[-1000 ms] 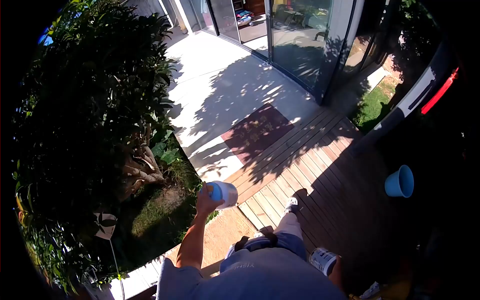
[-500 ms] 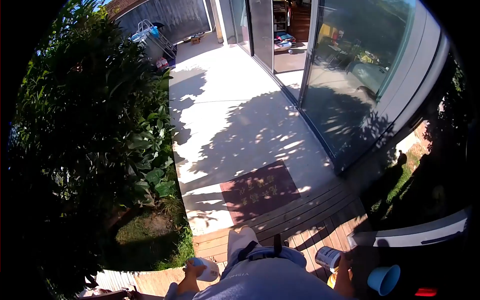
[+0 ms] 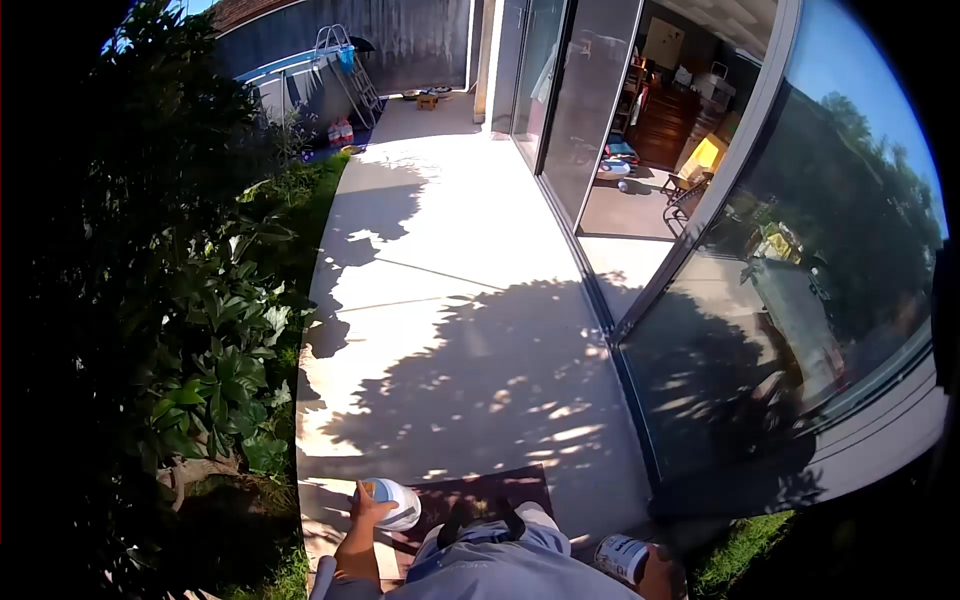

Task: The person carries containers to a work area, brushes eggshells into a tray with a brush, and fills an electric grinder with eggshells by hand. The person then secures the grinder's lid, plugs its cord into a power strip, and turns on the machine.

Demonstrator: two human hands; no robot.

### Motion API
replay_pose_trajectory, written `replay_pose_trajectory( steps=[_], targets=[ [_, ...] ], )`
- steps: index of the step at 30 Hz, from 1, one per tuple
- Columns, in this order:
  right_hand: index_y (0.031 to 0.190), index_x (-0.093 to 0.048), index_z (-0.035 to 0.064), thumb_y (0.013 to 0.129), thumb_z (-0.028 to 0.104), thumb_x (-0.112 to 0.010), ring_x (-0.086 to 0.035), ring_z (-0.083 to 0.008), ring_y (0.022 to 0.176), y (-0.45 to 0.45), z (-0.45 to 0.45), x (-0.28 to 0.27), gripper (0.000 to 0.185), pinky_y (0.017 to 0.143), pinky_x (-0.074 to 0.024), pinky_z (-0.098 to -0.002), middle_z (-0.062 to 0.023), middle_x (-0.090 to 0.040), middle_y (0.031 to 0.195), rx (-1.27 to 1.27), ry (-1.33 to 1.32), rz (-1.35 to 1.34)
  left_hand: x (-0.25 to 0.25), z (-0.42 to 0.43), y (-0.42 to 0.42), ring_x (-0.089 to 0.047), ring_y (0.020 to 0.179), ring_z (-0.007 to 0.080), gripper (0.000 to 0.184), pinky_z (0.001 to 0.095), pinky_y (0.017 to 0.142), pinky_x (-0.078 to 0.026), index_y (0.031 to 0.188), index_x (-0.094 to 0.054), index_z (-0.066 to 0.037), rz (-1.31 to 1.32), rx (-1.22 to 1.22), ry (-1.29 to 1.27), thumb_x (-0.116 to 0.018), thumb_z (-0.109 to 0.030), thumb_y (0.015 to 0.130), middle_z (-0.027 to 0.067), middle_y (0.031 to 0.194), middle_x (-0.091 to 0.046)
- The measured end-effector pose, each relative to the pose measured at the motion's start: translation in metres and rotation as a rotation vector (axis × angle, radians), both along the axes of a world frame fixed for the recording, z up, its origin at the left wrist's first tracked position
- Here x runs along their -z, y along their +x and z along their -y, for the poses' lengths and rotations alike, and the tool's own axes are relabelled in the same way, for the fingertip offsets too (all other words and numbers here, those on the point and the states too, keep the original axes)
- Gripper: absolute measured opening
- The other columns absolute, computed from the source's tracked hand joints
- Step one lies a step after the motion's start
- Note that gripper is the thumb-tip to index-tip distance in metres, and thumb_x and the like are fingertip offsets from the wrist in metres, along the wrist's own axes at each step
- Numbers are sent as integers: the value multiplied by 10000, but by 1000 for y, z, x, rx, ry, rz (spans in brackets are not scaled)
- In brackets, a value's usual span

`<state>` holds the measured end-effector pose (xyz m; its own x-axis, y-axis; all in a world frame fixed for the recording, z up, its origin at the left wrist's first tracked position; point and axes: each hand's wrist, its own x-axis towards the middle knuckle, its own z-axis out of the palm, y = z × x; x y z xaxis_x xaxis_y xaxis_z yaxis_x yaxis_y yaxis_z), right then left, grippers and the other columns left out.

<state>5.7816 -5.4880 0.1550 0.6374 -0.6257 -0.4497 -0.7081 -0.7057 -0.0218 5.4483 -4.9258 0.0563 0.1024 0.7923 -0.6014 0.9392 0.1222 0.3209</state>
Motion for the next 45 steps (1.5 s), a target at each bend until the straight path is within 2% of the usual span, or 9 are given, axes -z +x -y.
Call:
replay_pose_trajectory(
  steps=[11,14,16,18,27,34,37,39,45],
  targets=[
    [1454,-408,74,747,639,-674,-365,-315,1398,403,-212,261,944,1132,-301,-412,-142,-322,1559,-216,267,22,-39,-256,313,-372,1336,412,1335,446,1069,-387,1538,-94,-90,214,-120,193,-916,-336,515,272,1442,-351],
    [1467,-387,77,714,669,-679,-368,-344,1393,477,-422,82,1002,1132,-300,-422,-140,-356,1541,-307,81,-47,42,-271,286,-457,1294,389,1349,467,1053,-411,1536,-100,-84,135,-164,151,-914,-446,524,204,1432,-444],
    [1473,-377,80,689,700,-672,-378,-367,1383,538,-520,23,1042,1126,-307,-438,-152,-393,1515,-389,26,-45,-48,-273,338,-392,1348,374,1285,472,1096,-387,1536,-121,-112,-64,-273,-47,-901,-433,567,131,1477,-416],
    [1465,-386,80,655,757,-640,-408,-385,1362,616,-593,34,1085,1098,-352,-455,-204,-449,1458,-524,35,-58,-64,-271,361,-375,1359,379,1279,472,1102,-383,1538,-125,-129,-126,-577,-326,-888,-468,569,116,1504,-374],
    [1451,-323,-40,594,615,-818,-415,-413,1339,862,-845,186,1187,1135,-315,-440,-287,-448,1417,-464,308,299,47,-525,512,-313,1381,415,1210,483,1114,-368,1501,-253,-134,-194,-493,-279,-884,-502,536,150,1519,-332],
    [1436,-399,71,701,533,-787,-421,-408,1328,908,-968,148,951,1105,-343,-440,-281,-417,1429,-411,110,-135,-35,-904,759,-497,1220,435,1335,454,1007,-458,1544,-150,-176,107,-172,218,-914,-417,476,250,1340,-431],
    [1430,-431,119,747,498,-775,-424,-405,1323,982,-976,246,853,1092,-355,-439,-279,-404,1435,-763,50,-285,-63,-1037,854,-560,1147,425,1317,458,960,-493,1544,-155,-191,152,-103,372,-903,-412,483,238,1341,-423],
    [1469,-357,81,640,628,-784,-369,-393,1378,989,-1103,152,1081,1146,-280,-424,-255,-374,1482,-320,8,-225,-92,-1100,911,-574,1132,420,1312,459,943,-508,1544,-157,-204,139,-142,345,-904,-407,485,216,1350,-421],
    [1484,-322,60,596,680,-771,-333,-382,1406,1129,-1338,127,1172,1163,-251,-417,-237,-353,1509,-282,82,-144,-44,-1210,971,-509,1248,407,1356,452,1006,-485,1547,-95,-279,-206,-397,-51,-922,-434,483,190,1431,-334]
  ],
)
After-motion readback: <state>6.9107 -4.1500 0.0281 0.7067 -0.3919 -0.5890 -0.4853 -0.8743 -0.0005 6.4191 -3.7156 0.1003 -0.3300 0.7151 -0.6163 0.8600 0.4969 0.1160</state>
